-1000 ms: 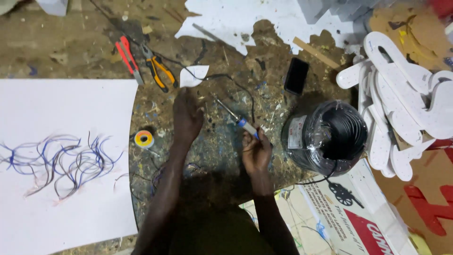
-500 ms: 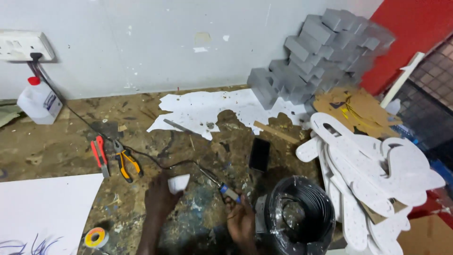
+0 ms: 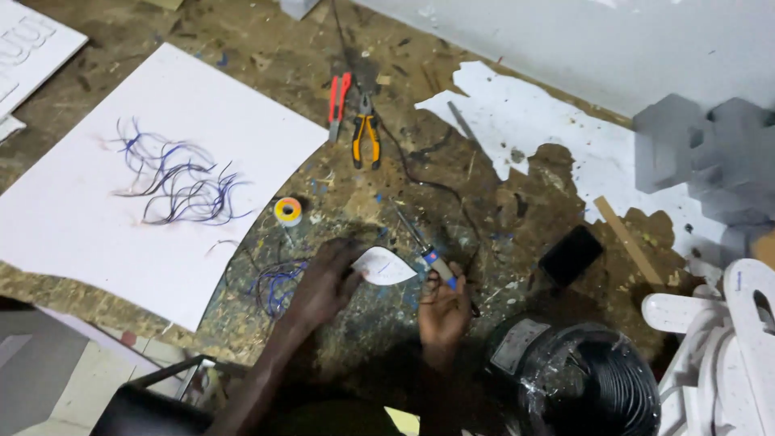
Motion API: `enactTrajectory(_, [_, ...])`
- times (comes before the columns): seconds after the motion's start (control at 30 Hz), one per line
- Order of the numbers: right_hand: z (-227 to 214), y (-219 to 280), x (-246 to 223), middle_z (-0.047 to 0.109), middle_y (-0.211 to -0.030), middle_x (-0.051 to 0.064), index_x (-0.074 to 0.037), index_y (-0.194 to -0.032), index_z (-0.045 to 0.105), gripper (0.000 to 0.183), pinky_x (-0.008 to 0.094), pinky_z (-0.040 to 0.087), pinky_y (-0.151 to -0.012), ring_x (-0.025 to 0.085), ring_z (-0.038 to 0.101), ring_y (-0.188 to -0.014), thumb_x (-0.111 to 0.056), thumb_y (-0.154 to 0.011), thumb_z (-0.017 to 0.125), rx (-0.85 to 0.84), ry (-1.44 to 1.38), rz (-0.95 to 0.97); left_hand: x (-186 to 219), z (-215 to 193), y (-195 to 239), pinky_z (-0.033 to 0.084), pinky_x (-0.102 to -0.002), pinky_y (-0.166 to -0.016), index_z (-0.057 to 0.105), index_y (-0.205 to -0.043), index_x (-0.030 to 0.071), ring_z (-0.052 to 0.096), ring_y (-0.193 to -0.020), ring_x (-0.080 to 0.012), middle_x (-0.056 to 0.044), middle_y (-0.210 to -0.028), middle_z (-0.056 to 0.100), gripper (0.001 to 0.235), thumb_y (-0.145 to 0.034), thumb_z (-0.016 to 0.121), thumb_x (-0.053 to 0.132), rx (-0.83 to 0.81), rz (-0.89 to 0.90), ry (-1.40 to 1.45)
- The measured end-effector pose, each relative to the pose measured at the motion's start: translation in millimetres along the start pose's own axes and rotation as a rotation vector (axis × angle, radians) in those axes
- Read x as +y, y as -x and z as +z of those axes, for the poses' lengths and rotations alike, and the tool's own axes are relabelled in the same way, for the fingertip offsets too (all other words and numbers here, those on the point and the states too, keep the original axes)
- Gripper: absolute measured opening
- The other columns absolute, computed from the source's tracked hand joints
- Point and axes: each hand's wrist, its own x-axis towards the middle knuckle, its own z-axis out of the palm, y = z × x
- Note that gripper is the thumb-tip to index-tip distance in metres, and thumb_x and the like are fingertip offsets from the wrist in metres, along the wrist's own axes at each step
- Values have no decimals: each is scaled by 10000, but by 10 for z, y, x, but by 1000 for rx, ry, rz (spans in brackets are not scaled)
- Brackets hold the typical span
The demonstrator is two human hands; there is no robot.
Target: Soldering wires to LED strips and electronic components on a workbench in a sign shop.
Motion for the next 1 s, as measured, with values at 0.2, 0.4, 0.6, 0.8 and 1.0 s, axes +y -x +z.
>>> enactTrajectory(0.2, [123,178,200,787,-1142,280,30,-1408,706,373,367,719,-883,385,796,-1077,-254,-1172,655,4,5,-39,-496,-931,159,602,-570,-1007,815,-1213,56,763,-1111,-503,-194,-1078,806,214,-1058,668,43,344,-100,76])
enactTrajectory(0.4, [338,361,579,819,-1123,224,-12,-1347,764,349,341,726,-853,345,811,-1031,-284,-1151,664,65,79,-95,-1200,-640,77,528,-505,-1089,874,-1101,175,682,-1249,-374,-26,-1273,775,234,-887,782,185,-104,122,-223])
enactTrajectory(0.6, [428,485,827,842,-1177,223,-20,-1317,804,322,369,735,-867,367,837,-1020,-254,-1127,690,36,97,-157,-1154,-825,-114,564,-533,-1007,830,-1141,114,678,-1171,-476,-118,-1229,723,191,-994,708,120,9,107,69])
enactTrajectory(0.8, [428,530,909,817,-1222,202,-25,-1294,768,304,346,723,-848,325,813,-1018,-241,-1090,705,-1,128,-167,-1088,-1266,-255,516,-600,-1125,618,-1589,93,570,-1403,-520,-239,-1539,598,611,-1024,752,283,183,98,8])
enactTrajectory(1.0, [808,541,871,793,-1325,167,-61,-1266,750,242,372,709,-852,314,802,-1060,-225,-1095,695,-106,223,-163,-1130,-1137,-559,555,-516,-889,770,-1297,50,679,-1104,-435,-166,-1153,749,584,-739,939,83,200,148,-284])
